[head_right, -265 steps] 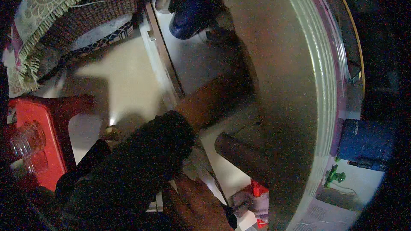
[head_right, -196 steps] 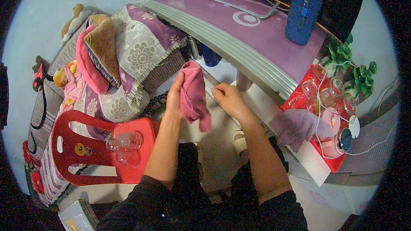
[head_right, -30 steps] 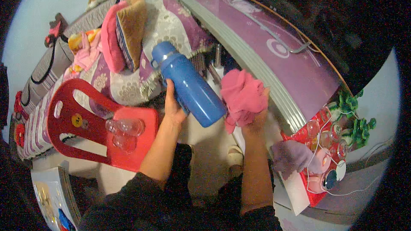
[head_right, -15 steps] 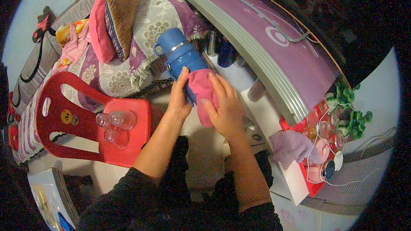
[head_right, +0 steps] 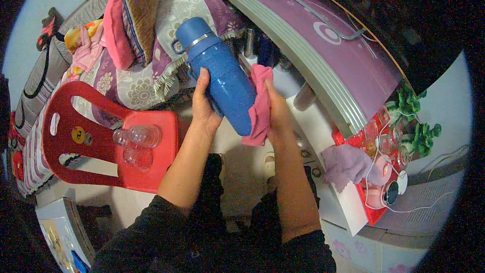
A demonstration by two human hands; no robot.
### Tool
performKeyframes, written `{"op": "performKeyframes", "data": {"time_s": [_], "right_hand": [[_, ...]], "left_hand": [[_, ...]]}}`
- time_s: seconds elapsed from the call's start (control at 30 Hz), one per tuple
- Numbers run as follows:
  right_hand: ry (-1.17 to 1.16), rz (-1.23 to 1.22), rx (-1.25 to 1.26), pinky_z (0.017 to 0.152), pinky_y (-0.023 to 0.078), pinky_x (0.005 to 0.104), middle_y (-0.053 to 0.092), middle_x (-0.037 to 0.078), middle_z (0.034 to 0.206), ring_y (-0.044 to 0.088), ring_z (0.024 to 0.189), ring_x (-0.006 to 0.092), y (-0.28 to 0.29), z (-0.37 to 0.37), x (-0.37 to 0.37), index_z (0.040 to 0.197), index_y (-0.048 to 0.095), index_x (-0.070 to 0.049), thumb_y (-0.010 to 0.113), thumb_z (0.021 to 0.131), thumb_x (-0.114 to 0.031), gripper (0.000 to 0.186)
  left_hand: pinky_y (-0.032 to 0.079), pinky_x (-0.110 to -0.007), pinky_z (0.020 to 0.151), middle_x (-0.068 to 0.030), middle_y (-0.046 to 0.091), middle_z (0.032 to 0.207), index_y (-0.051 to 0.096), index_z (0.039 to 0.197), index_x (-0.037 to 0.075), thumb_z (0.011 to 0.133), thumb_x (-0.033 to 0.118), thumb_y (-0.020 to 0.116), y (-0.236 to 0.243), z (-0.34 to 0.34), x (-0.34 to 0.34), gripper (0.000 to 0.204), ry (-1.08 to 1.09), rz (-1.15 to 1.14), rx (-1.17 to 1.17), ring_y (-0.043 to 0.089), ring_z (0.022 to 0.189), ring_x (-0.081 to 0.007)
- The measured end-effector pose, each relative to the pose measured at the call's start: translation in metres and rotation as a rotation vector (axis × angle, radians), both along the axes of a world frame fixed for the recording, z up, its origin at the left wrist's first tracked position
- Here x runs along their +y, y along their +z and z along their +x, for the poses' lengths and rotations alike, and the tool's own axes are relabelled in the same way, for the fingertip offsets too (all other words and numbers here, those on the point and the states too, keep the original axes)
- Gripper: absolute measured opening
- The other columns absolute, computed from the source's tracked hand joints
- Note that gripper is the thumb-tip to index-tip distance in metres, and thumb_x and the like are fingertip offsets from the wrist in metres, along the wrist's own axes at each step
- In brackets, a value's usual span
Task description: The person wipes several items on a TV stand using a pink cloth. They clean a blue thermos, a silver thermos, a blue water bottle, and multiple clear glasses, then place each item back on the stand.
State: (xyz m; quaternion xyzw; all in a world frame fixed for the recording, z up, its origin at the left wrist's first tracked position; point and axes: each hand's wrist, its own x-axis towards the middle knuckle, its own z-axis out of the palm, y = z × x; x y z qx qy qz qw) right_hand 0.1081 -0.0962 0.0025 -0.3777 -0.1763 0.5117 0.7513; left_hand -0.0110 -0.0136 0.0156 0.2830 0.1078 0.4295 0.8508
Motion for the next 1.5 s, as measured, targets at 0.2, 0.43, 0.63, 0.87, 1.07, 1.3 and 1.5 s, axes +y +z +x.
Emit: {"op": "performKeyframes", "data": {"time_s": [0.2, 0.43, 0.63, 0.87, 1.07, 1.3, 1.5], "right_hand": [[-0.133, 0.068, 0.169, 0.085, 0.043, 0.0425, 0.051, 0.009, 0.112, 0.051, 0.1, 0.0267, -0.006, -0.009, 0.007, 0.118, 0.045, -0.005, 0.044, 0.088, -0.047, 0.051], [-0.246, -0.044, 0.115, 0.083, 0.043, 0.0417, 0.049, 0.008, 0.106, 0.05, 0.097, 0.0258, -0.021, -0.016, 0.01, 0.113, 0.046, -0.011, 0.05, 0.082, -0.052, 0.052], [-0.289, -0.064, 0.287, 0.083, 0.041, 0.0397, 0.046, 0.005, 0.099, 0.05, 0.093, 0.0218, -0.015, -0.025, 0.012, 0.101, 0.043, -0.015, 0.048, 0.081, -0.047, 0.038], [-0.489, -0.113, 0.162, 0.083, 0.041, 0.0388, 0.051, 0.006, 0.104, 0.051, 0.097, 0.0211, -0.013, -0.031, 0.006, 0.11, 0.049, -0.01, 0.046, 0.087, -0.049, 0.045], [-0.607, -0.187, -0.942, 0.08, 0.041, 0.0417, 0.056, 0.014, 0.1, 0.054, 0.092, 0.0309, -0.021, -0.015, -0.004, 0.11, 0.051, -0.001, 0.044, 0.091, -0.036, 0.041], [-0.58, -0.145, -1.319, 0.08, 0.041, 0.0447, 0.053, 0.021, 0.105, 0.051, 0.096, 0.0392, -0.001, -0.018, -0.016, 0.117, 0.047, 0.001, 0.042, 0.091, -0.028, 0.039], [-0.569, -0.049, -1.171, 0.087, 0.039, 0.0403, 0.05, 0.019, 0.112, 0.05, 0.102, 0.0344, 0.005, -0.006, -0.02, 0.121, 0.043, 0.0, 0.039, 0.093, -0.028, 0.041]], "left_hand": [[0.041, -0.045, 0.093, -0.0113, 0.054, 0.112, 0.042, 0.123, 0.007, 0.072, 0.051, 0.068, -0.006, 0.008, -0.001, 0.072, 0.146, -0.205, -0.074, 0.053, 0.101, -0.0268], [0.04, -0.045, 0.093, -0.0115, 0.053, 0.113, 0.04, 0.124, 0.008, 0.072, 0.052, 0.067, -0.012, 0.013, -0.001, 0.073, 0.254, -0.188, -0.019, 0.052, 0.102, -0.0271], [0.045, -0.043, 0.088, -0.0104, 0.053, 0.11, 0.038, 0.124, 0.007, 0.075, 0.048, 0.066, -0.023, 0.021, 0.006, 0.07, 0.381, -0.074, 0.036, 0.053, 0.1, -0.0257], [0.041, -0.037, 0.089, -0.009, 0.051, 0.113, 0.039, 0.123, 0.004, 0.078, 0.042, 0.065, -0.02, 0.028, 0.003, 0.064, 0.51, 0.117, 0.089, 0.05, 0.101, -0.0214], [0.041, -0.036, 0.09, -0.0097, 0.05, 0.114, 0.038, 0.124, 0.004, 0.079, 0.037, 0.066, -0.02, 0.028, 0.004, 0.062, 0.435, 0.17, 0.109, 0.05, 0.102, -0.0216], [0.04, -0.036, 0.092, -0.012, 0.049, 0.116, 0.034, 0.126, 0.003, 0.079, 0.027, 0.068, -0.017, 0.034, -0.02, 0.063, 0.198, 0.305, 0.235, 0.049, 0.105, -0.0212], [0.038, -0.036, 0.093, -0.0128, 0.047, 0.119, 0.031, 0.128, 0.003, 0.076, 0.03, 0.069, -0.022, 0.036, -0.022, 0.07, 0.12, 0.471, 0.414, 0.048, 0.107, -0.0214]]}}
